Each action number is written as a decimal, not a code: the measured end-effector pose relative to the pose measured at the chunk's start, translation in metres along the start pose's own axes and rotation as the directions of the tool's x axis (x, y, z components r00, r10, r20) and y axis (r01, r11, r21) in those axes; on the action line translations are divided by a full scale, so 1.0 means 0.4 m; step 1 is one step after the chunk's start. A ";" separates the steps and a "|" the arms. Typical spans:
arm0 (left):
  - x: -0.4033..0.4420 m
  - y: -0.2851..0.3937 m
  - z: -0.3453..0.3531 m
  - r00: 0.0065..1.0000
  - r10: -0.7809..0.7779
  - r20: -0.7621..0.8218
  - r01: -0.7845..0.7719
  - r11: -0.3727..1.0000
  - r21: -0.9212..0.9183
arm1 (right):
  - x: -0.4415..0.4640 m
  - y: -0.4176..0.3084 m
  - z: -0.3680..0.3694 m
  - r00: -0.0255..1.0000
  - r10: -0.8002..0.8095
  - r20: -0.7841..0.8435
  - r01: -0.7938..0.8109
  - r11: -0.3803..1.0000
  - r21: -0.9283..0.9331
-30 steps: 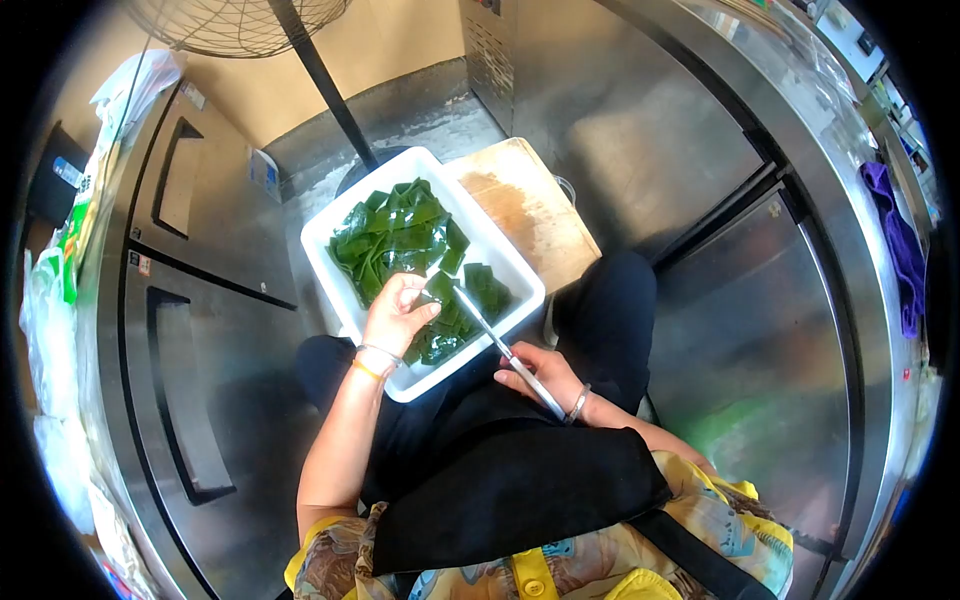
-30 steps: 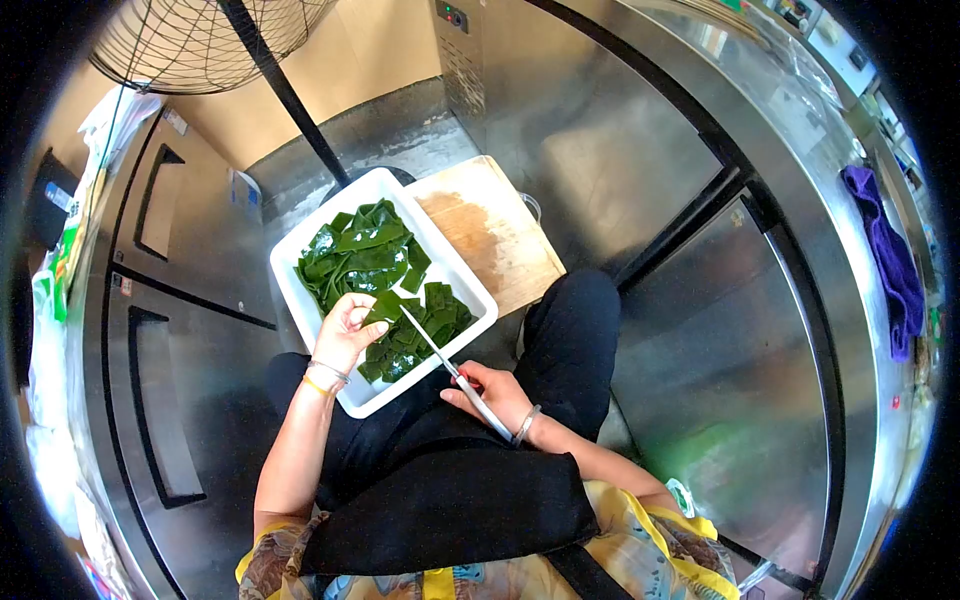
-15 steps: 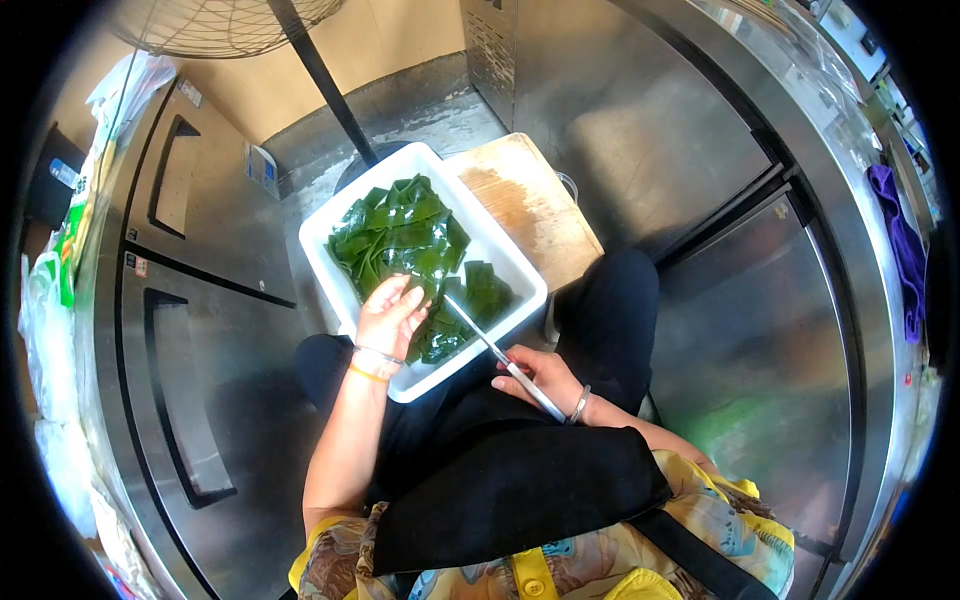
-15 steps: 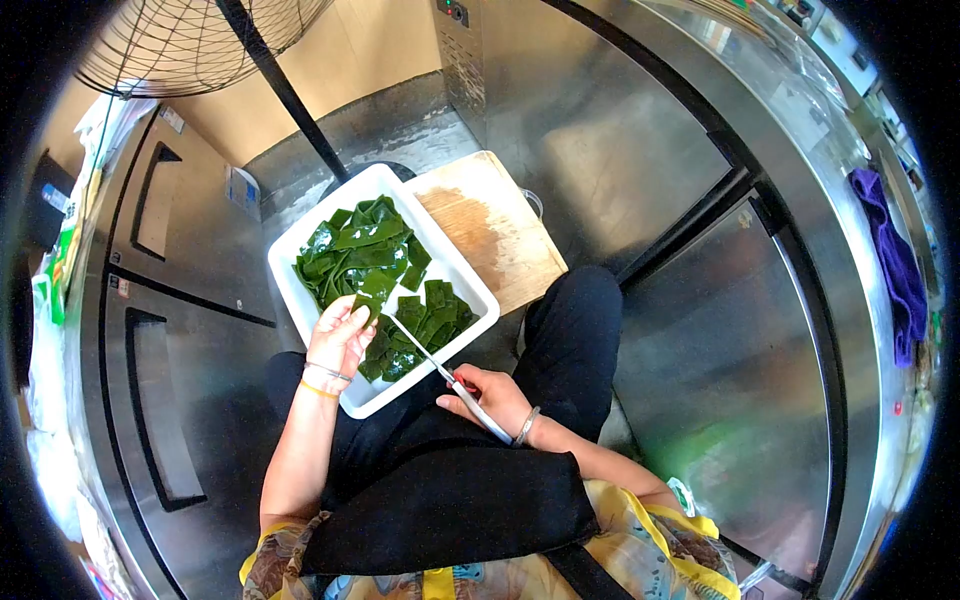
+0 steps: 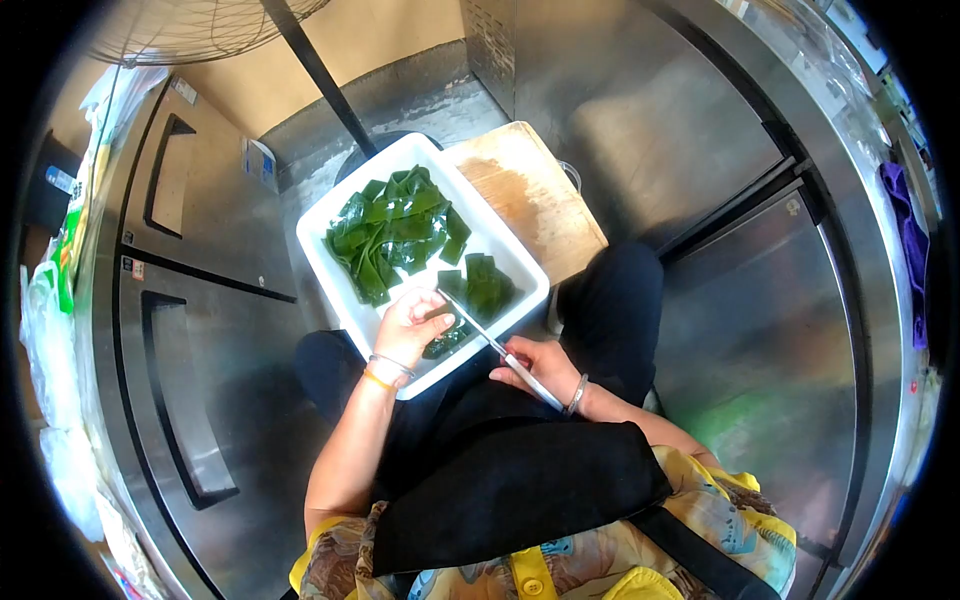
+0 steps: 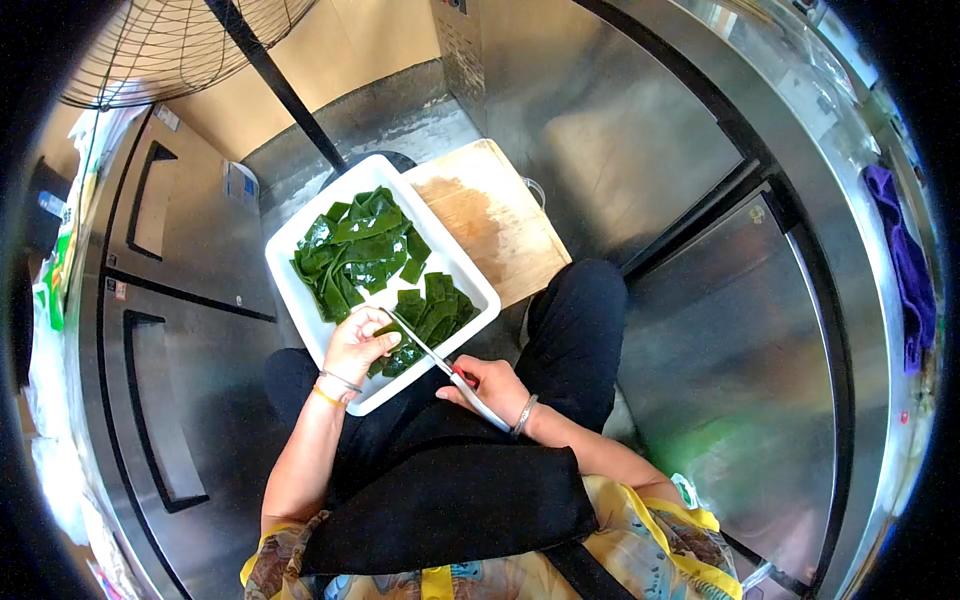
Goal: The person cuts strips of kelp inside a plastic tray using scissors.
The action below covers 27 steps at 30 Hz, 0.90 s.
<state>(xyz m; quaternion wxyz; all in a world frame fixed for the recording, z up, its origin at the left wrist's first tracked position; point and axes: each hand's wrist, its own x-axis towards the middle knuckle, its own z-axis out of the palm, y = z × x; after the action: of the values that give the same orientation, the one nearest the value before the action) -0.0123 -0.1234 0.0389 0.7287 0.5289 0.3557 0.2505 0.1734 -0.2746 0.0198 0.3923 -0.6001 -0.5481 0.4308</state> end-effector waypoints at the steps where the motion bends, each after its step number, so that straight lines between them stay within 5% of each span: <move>1: 0.008 -0.020 -0.012 0.998 0.004 0.065 -0.007 0.999 0.053 | -0.002 -0.001 -0.009 0.999 0.033 0.034 -0.031 0.997 -0.073; 5: 0.006 -0.003 -0.019 0.977 -0.098 0.190 -0.013 0.859 0.512 | -0.015 0.015 -0.022 0.999 -0.036 -0.001 0.036 0.999 -0.015; 7: 0.030 -0.005 -0.031 0.988 0.030 0.151 -0.121 0.759 0.640 | -0.020 0.024 -0.034 0.999 -0.022 -0.030 0.024 0.997 0.068; 9: 0.081 -0.011 -0.060 0.986 0.160 0.039 -0.137 0.667 0.733 | -0.026 0.033 -0.051 0.970 0.238 0.050 -0.238 0.889 0.392; 12: 0.161 0.022 -0.085 0.880 0.476 -0.001 -0.150 0.280 0.948 | -0.012 0.034 -0.059 0.966 0.251 0.056 -0.245 0.830 0.501; 15: 0.240 0.019 -0.124 0.839 0.543 -0.008 -0.020 0.046 0.999 | 0.005 0.052 -0.047 0.972 0.227 0.060 -0.226 0.838 0.497; 20: 0.301 0.000 -0.160 0.911 0.412 -0.006 0.102 -0.211 0.972 | 0.013 0.052 -0.045 0.965 0.251 0.073 -0.256 0.845 0.470; 25: 0.327 0.009 -0.206 0.911 0.411 0.041 0.039 -0.185 0.982 | 0.012 0.053 -0.047 0.970 0.235 0.070 -0.242 0.877 0.415; 27: 0.323 0.014 -0.224 0.869 0.488 -0.083 0.024 0.125 0.992 | 0.011 0.057 -0.043 0.973 0.222 0.069 -0.230 0.878 0.420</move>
<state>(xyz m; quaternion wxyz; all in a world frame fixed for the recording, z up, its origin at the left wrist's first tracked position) -0.0022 0.0275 -0.0054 0.0761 0.8571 0.4785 0.1753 0.1970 -0.2721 0.0032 0.4553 -0.5560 -0.3710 0.5882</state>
